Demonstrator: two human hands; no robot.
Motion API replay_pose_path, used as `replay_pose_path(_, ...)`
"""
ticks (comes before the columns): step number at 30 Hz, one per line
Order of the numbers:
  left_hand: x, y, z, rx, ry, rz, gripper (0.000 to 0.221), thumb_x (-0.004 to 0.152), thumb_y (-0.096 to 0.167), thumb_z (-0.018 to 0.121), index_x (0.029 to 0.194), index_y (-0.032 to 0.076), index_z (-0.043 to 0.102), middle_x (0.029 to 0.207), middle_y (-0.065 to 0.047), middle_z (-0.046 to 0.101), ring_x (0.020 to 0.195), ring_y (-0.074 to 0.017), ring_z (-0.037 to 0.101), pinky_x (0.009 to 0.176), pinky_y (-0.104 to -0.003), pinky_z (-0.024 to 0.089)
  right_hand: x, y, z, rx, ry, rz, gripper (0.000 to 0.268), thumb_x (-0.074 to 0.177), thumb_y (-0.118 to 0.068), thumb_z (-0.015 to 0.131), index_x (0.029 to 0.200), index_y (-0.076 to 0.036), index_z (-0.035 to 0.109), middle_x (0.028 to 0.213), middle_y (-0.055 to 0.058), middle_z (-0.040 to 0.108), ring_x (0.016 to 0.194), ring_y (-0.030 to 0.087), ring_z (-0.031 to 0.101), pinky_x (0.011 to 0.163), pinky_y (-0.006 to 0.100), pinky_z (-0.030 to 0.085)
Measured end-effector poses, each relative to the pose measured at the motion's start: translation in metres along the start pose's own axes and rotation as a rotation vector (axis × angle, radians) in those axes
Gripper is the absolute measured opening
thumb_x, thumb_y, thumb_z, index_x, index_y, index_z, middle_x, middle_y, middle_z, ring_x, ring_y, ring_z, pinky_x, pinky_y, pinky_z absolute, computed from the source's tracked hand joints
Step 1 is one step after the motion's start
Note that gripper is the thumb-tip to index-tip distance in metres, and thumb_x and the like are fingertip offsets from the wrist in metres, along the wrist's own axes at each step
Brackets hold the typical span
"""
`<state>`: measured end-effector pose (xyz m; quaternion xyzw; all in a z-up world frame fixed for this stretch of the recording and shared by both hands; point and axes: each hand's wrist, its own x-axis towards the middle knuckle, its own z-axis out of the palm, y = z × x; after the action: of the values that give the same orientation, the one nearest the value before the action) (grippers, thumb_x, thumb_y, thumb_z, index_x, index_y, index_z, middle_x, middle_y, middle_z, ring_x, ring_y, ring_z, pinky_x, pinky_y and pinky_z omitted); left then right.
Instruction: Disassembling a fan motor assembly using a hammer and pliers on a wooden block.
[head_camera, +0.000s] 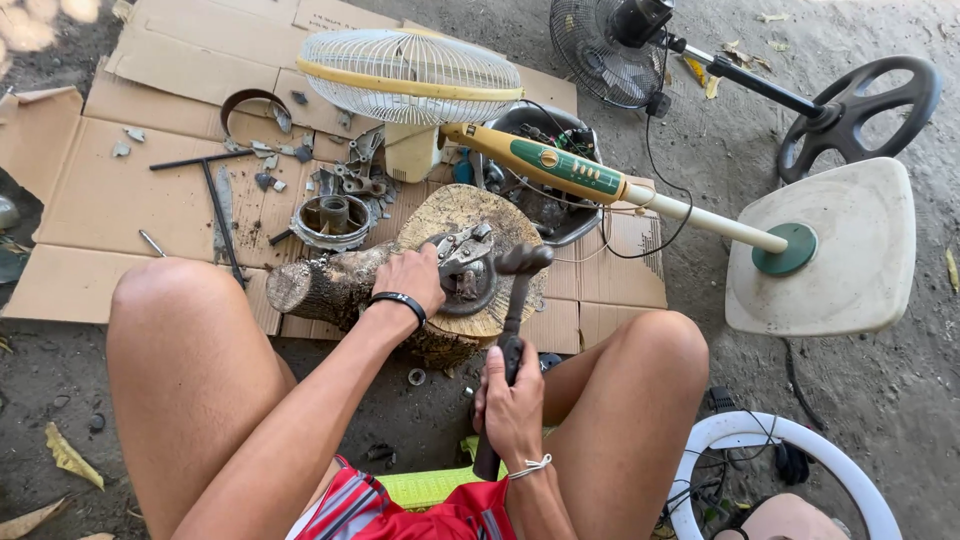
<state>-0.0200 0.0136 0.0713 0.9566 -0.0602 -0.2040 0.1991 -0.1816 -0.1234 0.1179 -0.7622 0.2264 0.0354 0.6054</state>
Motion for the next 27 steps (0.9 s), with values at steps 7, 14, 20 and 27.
replay_pose_path(7, -0.01, 0.001, 0.004, -0.034, 0.008, 0.015, 0.019, 0.09, 0.006, 0.063, 0.108, -0.002, 0.06, 0.084, -0.019, 0.071, 0.078, -0.0319, 0.07, 0.076, -0.046, 0.063, 0.005, 0.041, 0.009, -0.278, 0.035, 0.197, 0.013, 0.106, -0.017, 0.051, 0.115, -0.008, 0.049, 0.054, -0.001, 0.049, 0.036, 0.012, 0.049, 0.027, 0.026, 0.046)
replay_pose_path(14, -0.003, -0.012, 0.022, 0.081, 0.043, 0.02, 0.026, 0.09, 0.012, 0.067, 0.111, -0.001, 0.059, 0.092, -0.02, 0.071, 0.085, -0.0311, 0.07, 0.078, -0.044, 0.061, -0.006, 0.053, -0.011, 0.118, 0.02, 0.32, 0.012, 0.103, -0.014, 0.055, 0.103, -0.002, 0.05, 0.064, 0.008, 0.052, 0.042, 0.018, 0.05, 0.035, 0.031, 0.041)
replay_pose_path(20, 0.001, -0.016, 0.017, 0.052, 0.058, 0.015, 0.032, 0.083, 0.015, 0.075, 0.108, -0.002, 0.062, 0.092, -0.018, 0.07, 0.077, -0.0293, 0.07, 0.072, -0.042, 0.062, -0.002, 0.021, -0.011, 0.012, 0.049, 0.155, 0.02, 0.102, -0.016, 0.056, 0.115, -0.001, 0.052, 0.064, 0.007, 0.055, 0.041, 0.016, 0.05, 0.034, 0.03, 0.043)
replay_pose_path(27, -0.008, -0.016, 0.007, 0.019, 0.107, 0.019, 0.025, 0.082, 0.007, 0.064, 0.105, -0.001, 0.063, 0.087, -0.019, 0.074, 0.079, -0.0344, 0.074, 0.077, -0.047, 0.062, 0.025, 0.047, 0.01, -0.016, 0.038, 0.276, 0.014, 0.103, -0.017, 0.056, 0.101, -0.004, 0.053, 0.067, 0.007, 0.057, 0.043, 0.017, 0.053, 0.037, 0.032, 0.048)
